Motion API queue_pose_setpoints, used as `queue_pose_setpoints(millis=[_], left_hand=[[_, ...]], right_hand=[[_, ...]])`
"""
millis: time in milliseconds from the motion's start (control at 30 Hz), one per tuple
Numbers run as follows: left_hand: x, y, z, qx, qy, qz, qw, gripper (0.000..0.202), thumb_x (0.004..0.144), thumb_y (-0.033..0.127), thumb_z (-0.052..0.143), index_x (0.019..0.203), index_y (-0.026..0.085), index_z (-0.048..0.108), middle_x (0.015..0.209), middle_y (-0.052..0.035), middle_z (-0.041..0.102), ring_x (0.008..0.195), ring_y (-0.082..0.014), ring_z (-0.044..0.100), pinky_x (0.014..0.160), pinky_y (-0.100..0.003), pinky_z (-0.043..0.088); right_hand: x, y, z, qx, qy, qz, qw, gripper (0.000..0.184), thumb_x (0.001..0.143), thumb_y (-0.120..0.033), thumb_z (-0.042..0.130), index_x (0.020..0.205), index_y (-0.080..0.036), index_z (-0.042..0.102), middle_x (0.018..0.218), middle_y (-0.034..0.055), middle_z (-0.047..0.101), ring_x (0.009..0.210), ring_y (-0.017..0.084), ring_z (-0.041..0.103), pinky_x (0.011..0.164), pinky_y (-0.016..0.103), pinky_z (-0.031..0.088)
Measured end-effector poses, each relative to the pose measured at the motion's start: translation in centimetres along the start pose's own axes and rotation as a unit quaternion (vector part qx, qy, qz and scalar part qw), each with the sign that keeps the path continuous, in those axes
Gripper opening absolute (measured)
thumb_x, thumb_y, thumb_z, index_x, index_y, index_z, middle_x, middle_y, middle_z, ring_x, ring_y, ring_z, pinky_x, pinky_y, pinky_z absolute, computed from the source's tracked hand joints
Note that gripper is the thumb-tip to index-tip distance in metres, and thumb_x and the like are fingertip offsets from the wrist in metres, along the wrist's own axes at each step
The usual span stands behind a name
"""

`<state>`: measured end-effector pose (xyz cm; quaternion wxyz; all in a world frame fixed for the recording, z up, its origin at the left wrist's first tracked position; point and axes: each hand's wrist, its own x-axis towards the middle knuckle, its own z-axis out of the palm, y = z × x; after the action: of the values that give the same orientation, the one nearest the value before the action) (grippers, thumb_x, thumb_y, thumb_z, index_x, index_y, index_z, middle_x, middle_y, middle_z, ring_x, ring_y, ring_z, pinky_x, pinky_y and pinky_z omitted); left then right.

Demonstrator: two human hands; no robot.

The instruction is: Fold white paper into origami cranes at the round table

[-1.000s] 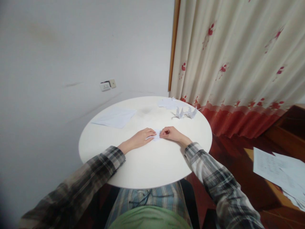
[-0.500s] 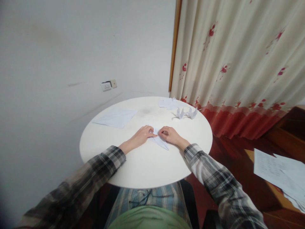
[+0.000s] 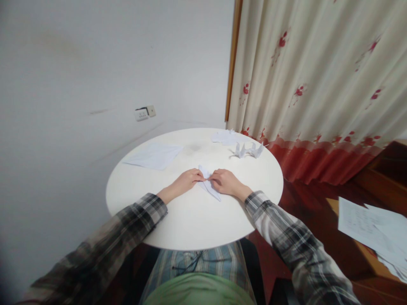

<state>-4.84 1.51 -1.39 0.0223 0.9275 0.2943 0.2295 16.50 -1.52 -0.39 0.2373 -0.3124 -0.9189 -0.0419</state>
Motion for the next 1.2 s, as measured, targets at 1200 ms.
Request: queue_pose_setpoints(millis=[1200], left_hand=[[0.9, -0.5, 0.1, 0.154, 0.052, -0.044, 0.986, 0.029, 0.084, 0.031, 0.047, 0.072, 0.013, 0.066, 0.092, -0.0111, 0.058, 0.098, -0.0225, 0.047, 0.096, -0.043, 0.028]], right_hand=[[0.7, -2.6, 0.3, -0.009, -0.017, -0.043, 0.999, 0.029, 0.074, -0.011, 0.047, 0.097, -0.016, 0.065, 0.090, 0.0084, 0.063, 0.084, 0.016, 0.055, 0.076, 0.028, 0.045]])
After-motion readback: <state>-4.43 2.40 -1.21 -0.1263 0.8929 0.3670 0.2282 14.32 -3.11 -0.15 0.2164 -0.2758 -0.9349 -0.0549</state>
